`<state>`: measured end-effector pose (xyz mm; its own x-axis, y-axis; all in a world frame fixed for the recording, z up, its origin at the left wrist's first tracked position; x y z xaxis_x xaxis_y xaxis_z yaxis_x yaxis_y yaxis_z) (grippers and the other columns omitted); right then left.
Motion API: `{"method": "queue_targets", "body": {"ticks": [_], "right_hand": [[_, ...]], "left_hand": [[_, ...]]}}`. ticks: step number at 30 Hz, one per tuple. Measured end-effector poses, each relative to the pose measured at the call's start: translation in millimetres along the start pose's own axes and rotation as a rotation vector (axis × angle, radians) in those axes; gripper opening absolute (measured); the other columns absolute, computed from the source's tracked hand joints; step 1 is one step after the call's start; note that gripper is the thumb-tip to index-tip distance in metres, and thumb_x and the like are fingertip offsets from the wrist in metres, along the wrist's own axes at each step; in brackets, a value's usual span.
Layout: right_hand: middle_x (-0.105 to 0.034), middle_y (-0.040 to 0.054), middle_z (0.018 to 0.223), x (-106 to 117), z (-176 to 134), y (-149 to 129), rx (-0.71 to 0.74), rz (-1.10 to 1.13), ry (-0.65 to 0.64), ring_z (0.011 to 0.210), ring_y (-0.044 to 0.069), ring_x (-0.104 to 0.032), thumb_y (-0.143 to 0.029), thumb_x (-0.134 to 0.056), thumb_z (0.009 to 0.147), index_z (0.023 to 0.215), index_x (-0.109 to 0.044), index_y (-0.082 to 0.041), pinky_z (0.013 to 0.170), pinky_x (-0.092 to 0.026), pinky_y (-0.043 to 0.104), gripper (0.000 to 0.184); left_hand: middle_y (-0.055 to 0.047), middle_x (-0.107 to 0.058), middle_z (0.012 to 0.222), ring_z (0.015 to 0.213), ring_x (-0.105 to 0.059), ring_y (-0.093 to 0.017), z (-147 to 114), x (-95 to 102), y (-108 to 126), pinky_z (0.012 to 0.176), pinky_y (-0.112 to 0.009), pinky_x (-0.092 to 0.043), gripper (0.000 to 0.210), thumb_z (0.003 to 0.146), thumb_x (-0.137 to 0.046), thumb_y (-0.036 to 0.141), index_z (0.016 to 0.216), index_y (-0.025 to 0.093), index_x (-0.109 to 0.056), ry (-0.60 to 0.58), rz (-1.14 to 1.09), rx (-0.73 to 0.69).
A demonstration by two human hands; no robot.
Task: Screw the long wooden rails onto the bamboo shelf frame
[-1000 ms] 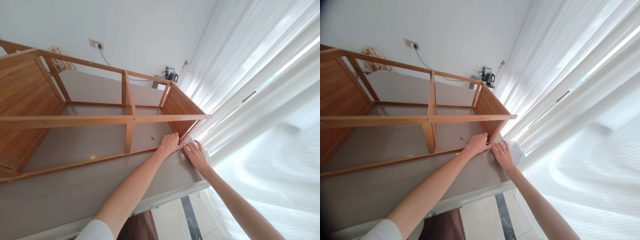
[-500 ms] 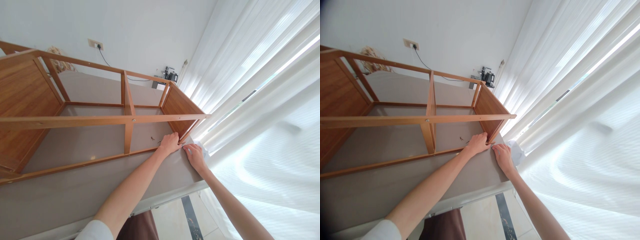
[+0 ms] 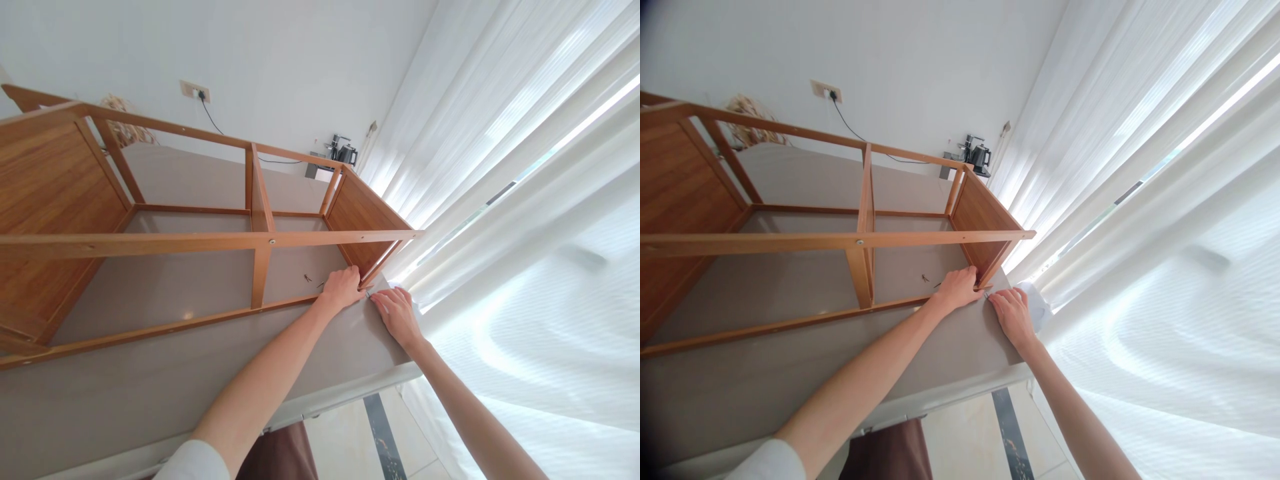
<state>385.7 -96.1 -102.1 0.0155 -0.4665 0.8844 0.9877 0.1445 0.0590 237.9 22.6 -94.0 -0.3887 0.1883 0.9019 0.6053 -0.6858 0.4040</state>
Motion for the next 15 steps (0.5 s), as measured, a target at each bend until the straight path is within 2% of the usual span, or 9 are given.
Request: {"method": "queue_targets", "body": {"ticks": [11,15], "right_hand": [[-0.068,0.0060,0.100,5,5,-14,0.126,-0.193,-0.068,0.101,0.023,-0.056,-0.009,-0.043,0.096,0.106,-0.065,-0.023,0.111,-0.027,0.047,0.028],[-0.066,0.0084,0.099,6,5,-17,0.148,-0.253,-0.096,0.100,0.024,-0.054,-0.008,-0.043,0.096,0.106,-0.065,-0.021,0.107,-0.030,0.046,0.027]], "left_hand": [[-0.013,-0.070,0.109,0.098,-0.070,-0.031,0,-0.3,0,0.079,-0.040,-0.055,0.035,0.087,-0.058,0.043,0.110,0.016,-0.054,0.009,-0.009,-0.002],[-0.013,-0.070,0.109,0.099,-0.070,-0.031,0,-0.1,0,0.081,-0.038,-0.054,0.034,0.087,-0.059,0.043,0.110,0.017,-0.054,0.010,-0.012,0.006]]}}
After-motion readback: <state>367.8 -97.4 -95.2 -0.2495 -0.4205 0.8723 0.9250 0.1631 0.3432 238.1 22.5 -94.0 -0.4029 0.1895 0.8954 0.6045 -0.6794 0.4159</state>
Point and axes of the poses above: each hand's wrist, its own z-axis towards the middle knuckle, its own x-axis out of the back of the hand, y = z × x, the point moved 2 cm from there along z, towards the middle knuckle
